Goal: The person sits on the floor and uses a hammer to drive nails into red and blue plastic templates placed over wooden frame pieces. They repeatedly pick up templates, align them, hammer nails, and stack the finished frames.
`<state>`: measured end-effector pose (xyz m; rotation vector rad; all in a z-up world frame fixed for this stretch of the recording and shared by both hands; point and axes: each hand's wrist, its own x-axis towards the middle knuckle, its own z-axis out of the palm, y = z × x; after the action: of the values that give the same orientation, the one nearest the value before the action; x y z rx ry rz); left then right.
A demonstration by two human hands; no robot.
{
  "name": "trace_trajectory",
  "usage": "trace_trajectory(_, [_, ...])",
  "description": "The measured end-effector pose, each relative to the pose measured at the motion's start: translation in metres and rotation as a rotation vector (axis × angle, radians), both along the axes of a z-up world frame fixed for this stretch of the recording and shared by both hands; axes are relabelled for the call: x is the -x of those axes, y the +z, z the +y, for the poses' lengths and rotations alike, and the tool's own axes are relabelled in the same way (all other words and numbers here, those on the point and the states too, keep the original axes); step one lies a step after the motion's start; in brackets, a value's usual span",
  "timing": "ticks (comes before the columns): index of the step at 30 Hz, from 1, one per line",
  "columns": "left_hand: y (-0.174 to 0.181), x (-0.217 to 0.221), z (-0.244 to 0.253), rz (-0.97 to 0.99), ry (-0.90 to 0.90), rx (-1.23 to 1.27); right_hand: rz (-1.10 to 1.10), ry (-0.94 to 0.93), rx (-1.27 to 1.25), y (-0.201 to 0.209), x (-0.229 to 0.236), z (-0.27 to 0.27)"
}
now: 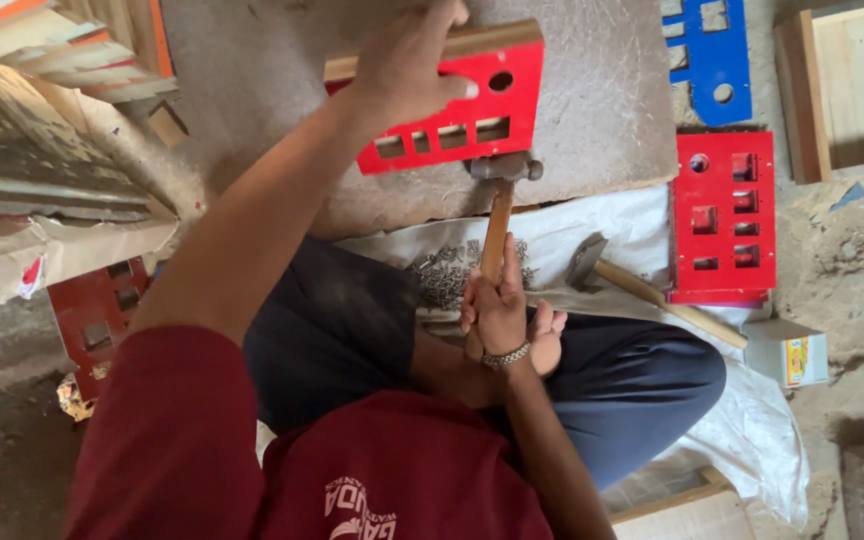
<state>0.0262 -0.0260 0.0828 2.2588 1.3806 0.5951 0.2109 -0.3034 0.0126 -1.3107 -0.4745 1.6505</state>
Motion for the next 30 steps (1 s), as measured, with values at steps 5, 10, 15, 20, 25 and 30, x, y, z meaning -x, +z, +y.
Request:
trace_trajectory(5, [-0.007,-0.018,-0.021,0.270,-0.030,-0.255,-0.533,0.197,-0.129,0.053,0.001,-0.011])
trace_trajectory(10, [-0.001,-0.020,-0.029,0.332,0.011,0.009,-1.149,0.284,-0.520,0.128,-0.028,-0.012])
trace_trajectory(15, [0.012,-0.020,-0.031,0.358,0.007,0.058,-1.353,0.189,-0.678,0.150,-0.041,0.029])
trace_trajectory(20, [0.014,-0.021,-0.032,0.348,-0.001,0.037,-1.468,0.432,-0.537,0.153,-0.040,0.055])
trace_trajectory(25, [0.010,-0.017,-0.028,0.324,0.020,-0.027,-1.458,0.310,-0.564,0.147,-0.032,0.055])
trace_trajectory(30, [0.013,-0.017,-0.022,0.341,0.008,0.037,-1.557,0.327,-0.593,0.153,-0.032,0.059])
